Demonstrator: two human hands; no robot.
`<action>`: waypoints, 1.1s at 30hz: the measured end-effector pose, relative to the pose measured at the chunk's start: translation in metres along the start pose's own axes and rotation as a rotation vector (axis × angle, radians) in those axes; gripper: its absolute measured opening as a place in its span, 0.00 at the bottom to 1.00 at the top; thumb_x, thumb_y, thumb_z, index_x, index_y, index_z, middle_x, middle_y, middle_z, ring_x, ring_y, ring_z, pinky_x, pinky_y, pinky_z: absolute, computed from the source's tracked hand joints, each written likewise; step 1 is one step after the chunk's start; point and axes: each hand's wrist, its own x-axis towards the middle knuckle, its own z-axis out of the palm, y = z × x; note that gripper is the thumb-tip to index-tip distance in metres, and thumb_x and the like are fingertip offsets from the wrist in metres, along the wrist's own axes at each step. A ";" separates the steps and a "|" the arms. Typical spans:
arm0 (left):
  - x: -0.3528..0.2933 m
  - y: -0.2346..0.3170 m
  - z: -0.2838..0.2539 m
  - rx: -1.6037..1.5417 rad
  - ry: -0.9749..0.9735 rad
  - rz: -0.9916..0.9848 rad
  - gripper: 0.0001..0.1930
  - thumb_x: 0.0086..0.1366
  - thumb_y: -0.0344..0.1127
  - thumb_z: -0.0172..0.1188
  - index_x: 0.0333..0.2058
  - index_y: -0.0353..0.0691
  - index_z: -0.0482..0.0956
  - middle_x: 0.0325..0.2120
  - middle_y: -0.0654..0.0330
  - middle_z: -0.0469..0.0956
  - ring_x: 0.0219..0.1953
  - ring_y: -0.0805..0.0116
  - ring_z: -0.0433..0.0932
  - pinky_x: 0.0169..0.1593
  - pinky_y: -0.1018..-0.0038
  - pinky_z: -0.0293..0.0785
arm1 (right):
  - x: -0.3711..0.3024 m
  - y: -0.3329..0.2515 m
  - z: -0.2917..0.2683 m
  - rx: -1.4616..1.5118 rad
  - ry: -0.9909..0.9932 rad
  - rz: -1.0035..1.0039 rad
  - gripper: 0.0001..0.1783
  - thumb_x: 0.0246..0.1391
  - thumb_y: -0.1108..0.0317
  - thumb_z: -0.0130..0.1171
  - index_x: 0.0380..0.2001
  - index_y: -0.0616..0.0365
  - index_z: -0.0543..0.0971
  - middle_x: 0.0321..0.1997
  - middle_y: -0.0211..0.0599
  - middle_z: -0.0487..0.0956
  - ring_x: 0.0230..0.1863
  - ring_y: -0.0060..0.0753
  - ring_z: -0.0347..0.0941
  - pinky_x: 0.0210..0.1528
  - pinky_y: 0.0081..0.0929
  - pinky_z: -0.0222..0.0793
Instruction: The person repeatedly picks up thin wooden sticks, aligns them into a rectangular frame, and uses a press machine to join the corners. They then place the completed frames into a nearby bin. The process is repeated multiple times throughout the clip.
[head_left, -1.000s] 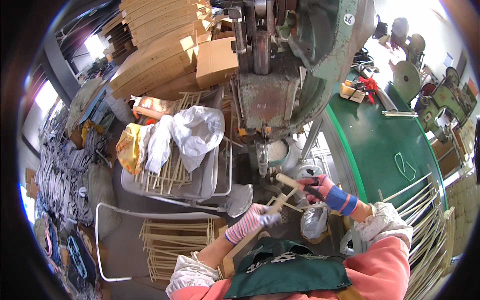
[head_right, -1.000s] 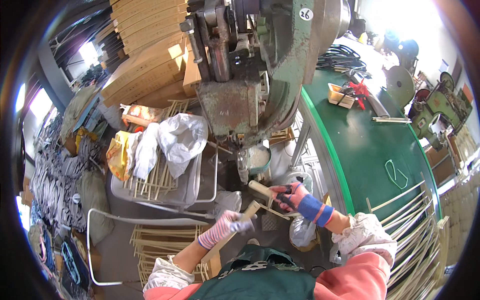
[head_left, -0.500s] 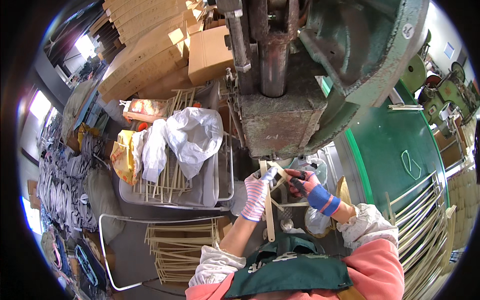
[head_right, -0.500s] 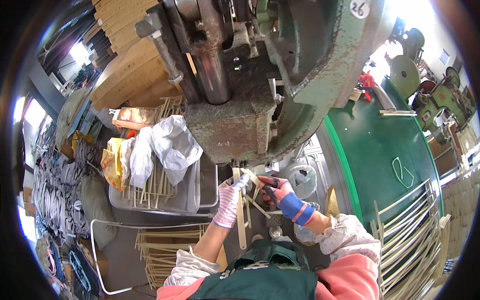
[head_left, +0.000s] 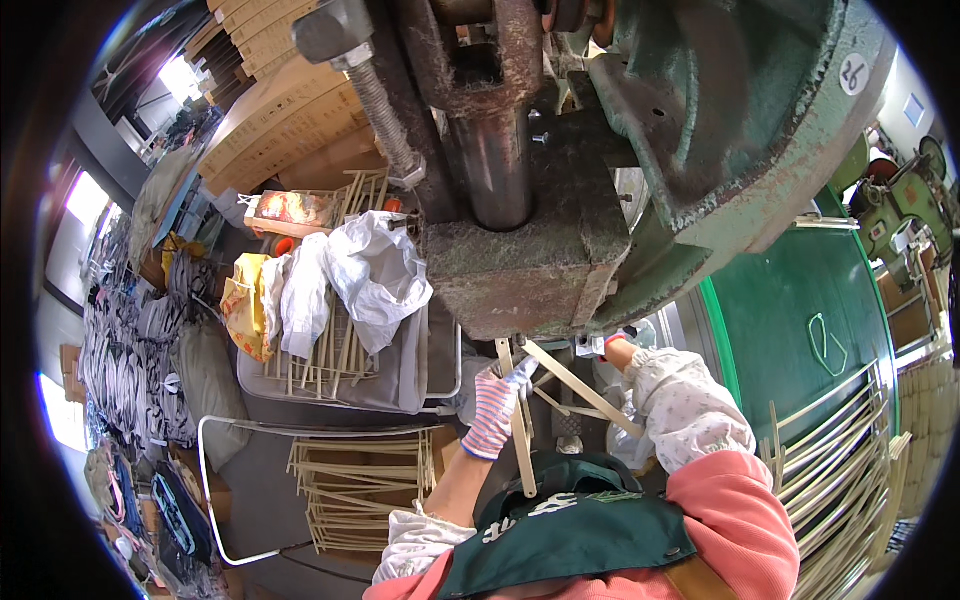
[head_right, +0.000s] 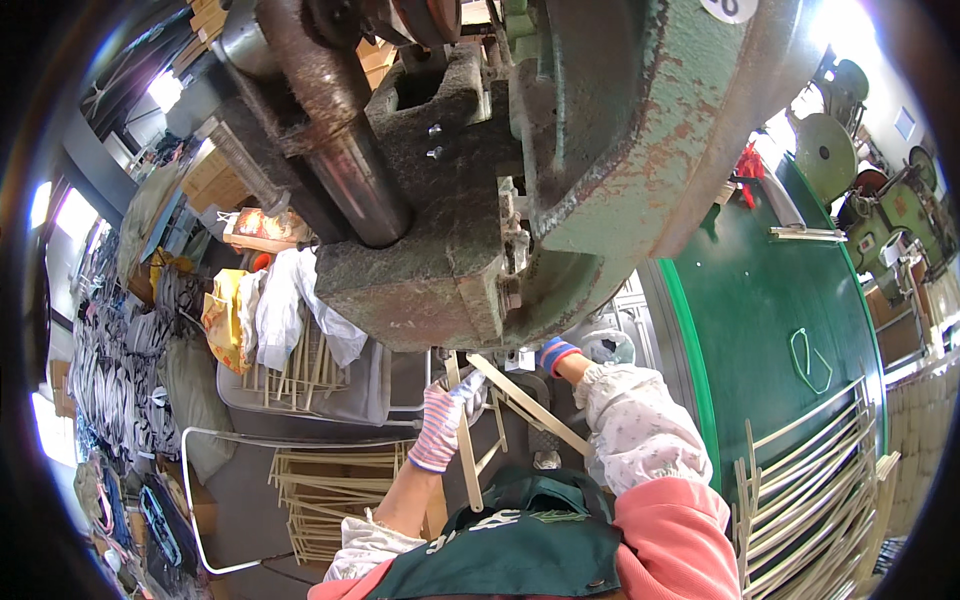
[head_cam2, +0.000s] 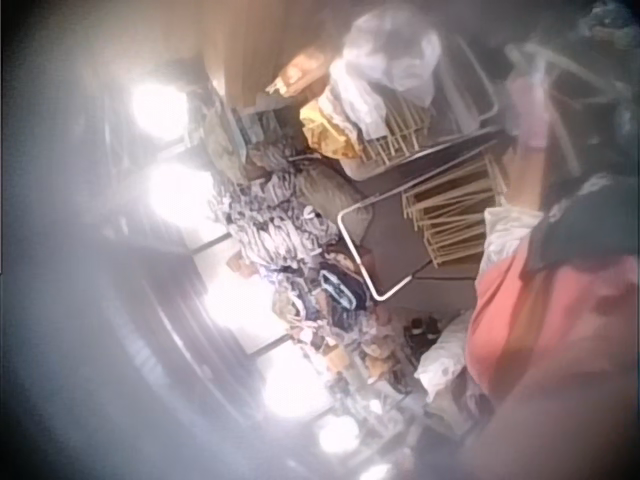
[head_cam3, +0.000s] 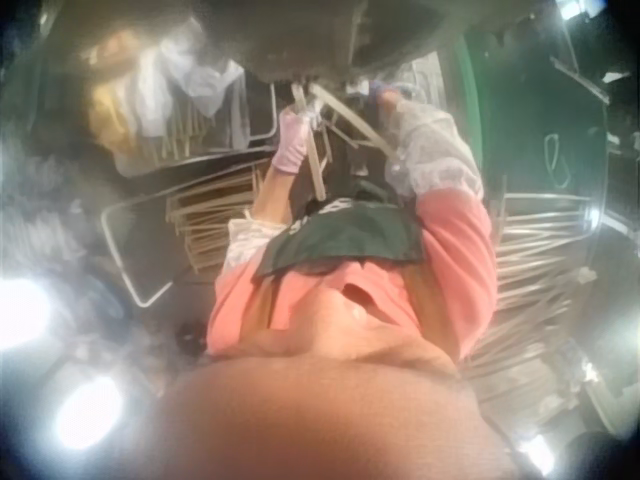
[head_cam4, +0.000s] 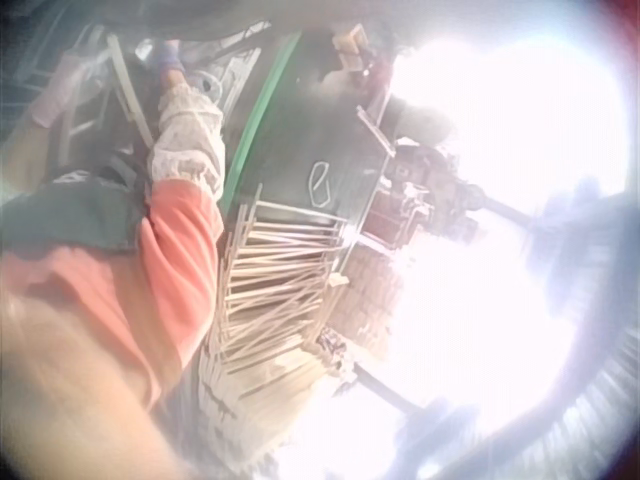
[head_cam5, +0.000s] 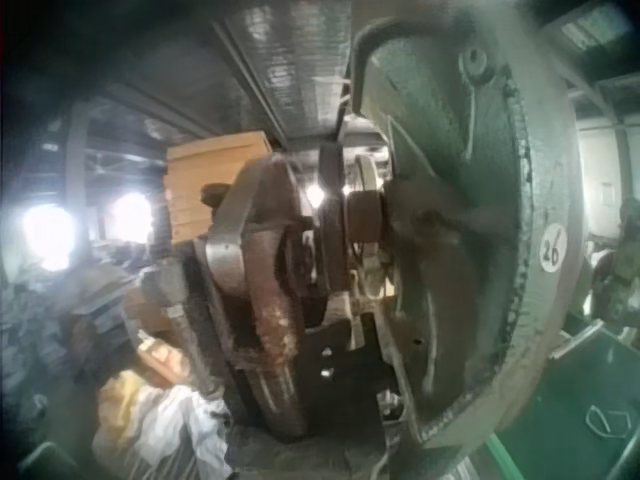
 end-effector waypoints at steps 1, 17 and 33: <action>-0.003 0.000 -0.002 0.066 -0.007 0.013 0.07 0.56 0.35 0.65 0.28 0.38 0.81 0.17 0.67 0.75 0.15 0.82 0.69 0.17 0.84 0.59 | -0.001 0.001 0.002 0.002 0.004 0.001 0.15 0.57 0.71 0.52 0.48 0.60 0.74 0.46 0.36 0.77 0.46 0.29 0.71 0.47 0.26 0.68; -0.025 0.009 0.000 -0.092 -0.066 0.188 0.15 0.65 0.31 0.52 0.50 0.38 0.73 0.21 0.70 0.72 0.19 0.84 0.64 0.23 0.84 0.60 | -0.018 0.005 0.003 0.272 0.055 -0.370 0.15 0.59 0.71 0.48 0.50 0.57 0.72 0.48 0.38 0.77 0.47 0.32 0.72 0.49 0.29 0.68; -0.018 0.015 -0.001 0.041 -0.096 0.295 0.19 0.65 0.27 0.50 0.54 0.37 0.70 0.31 0.68 0.75 0.26 0.83 0.69 0.31 0.85 0.66 | -0.024 -0.025 0.056 -0.044 -0.048 -0.044 0.20 0.63 0.67 0.41 0.55 0.62 0.67 0.47 0.45 0.75 0.43 0.33 0.73 0.39 0.31 0.73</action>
